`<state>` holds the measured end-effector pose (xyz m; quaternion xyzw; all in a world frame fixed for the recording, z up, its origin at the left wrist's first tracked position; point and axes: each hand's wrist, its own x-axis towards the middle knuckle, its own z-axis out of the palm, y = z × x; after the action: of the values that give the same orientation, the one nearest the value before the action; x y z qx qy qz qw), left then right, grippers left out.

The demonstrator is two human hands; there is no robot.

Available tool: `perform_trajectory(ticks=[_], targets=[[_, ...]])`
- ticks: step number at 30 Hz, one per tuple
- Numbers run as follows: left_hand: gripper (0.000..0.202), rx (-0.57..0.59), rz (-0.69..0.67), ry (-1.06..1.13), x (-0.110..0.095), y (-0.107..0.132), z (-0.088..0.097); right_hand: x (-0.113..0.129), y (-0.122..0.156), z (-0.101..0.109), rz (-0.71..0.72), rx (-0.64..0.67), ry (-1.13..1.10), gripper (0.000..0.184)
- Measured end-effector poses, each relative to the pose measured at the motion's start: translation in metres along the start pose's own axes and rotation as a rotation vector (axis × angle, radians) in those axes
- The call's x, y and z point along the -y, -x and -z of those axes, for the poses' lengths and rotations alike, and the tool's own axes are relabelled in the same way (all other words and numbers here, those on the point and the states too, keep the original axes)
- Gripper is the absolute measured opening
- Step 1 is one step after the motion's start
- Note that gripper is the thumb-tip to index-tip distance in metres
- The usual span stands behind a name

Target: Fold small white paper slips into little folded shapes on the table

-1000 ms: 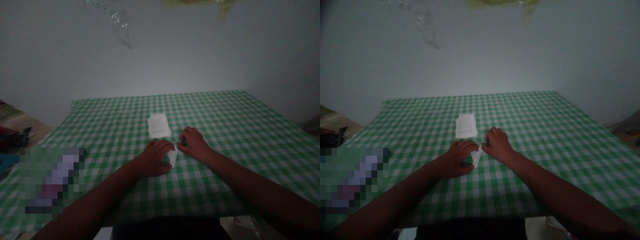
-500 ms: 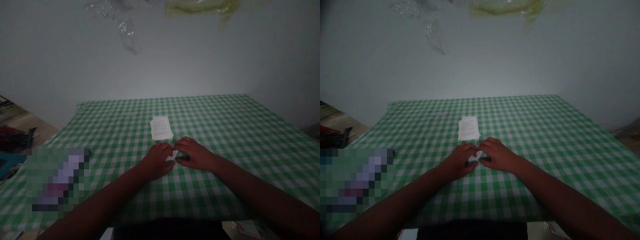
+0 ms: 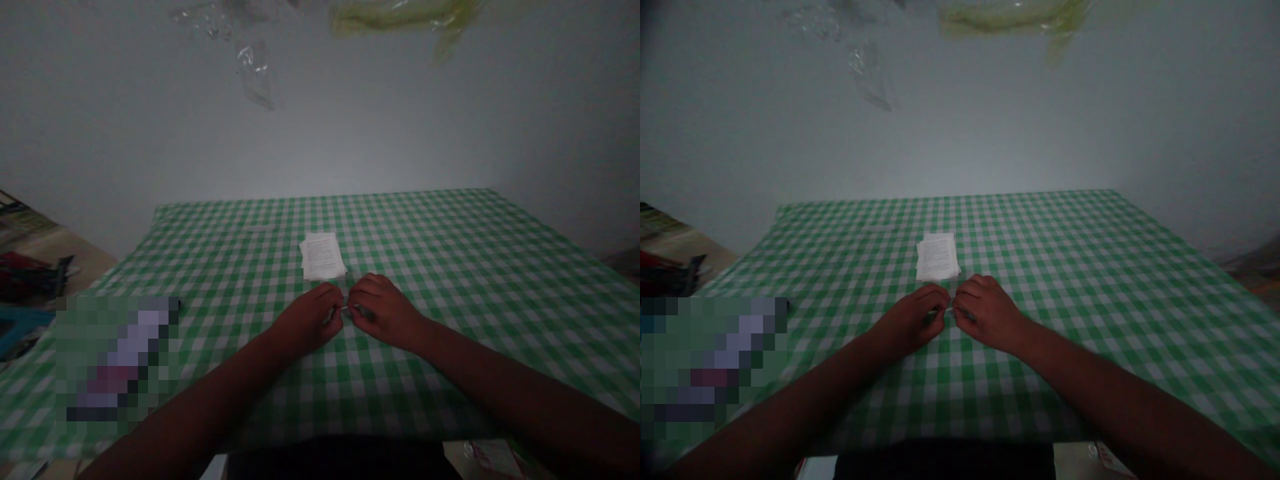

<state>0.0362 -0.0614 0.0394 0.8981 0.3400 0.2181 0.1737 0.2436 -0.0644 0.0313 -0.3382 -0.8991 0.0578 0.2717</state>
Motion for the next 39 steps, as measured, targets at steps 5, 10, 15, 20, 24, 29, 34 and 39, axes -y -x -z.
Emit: perform_trajectory(ticks=[5, 10, 15, 20, 24, 29, 34, 39], targets=[[0.013, -0.082, -0.057, -0.274, -0.015, 0.002, 0.003, 0.013, 0.001, -0.003, 0.027, -0.120, 0.018, 0.010], [0.013, -0.147, -0.042, -0.446, -0.024, 0.002, 0.010, 0.015, 0.002, -0.001, 0.095, -0.211, -0.003, 0.009], [0.009, -0.141, 0.074, -0.488, -0.005, 0.004, 0.023, 0.007, 0.003, 0.009, 0.066, -0.305, -0.035, 0.009], [0.008, -0.189, 0.104, -0.465, 0.005, 0.008, 0.032, -0.001, 0.004, 0.012, 0.023, -0.321, -0.035, 0.010], [0.022, -0.201, -0.038, -0.359, -0.006, 0.007, 0.025, 0.002, 0.004, 0.008, 0.037, -0.275, -0.032, 0.009], [0.008, -0.090, -0.105, -0.353, -0.014, 0.004, 0.017, 0.008, 0.003, 0.006, 0.017, -0.279, 0.008, 0.010], [0.011, -0.093, -0.100, -0.426, -0.021, 0.002, 0.013, 0.016, 0.001, 0.000, 0.006, -0.248, 0.037, 0.008], [0.012, -0.108, -0.121, -0.431, -0.025, 0.002, 0.013, 0.015, -0.001, -0.001, -0.034, -0.284, 0.070, 0.005]])
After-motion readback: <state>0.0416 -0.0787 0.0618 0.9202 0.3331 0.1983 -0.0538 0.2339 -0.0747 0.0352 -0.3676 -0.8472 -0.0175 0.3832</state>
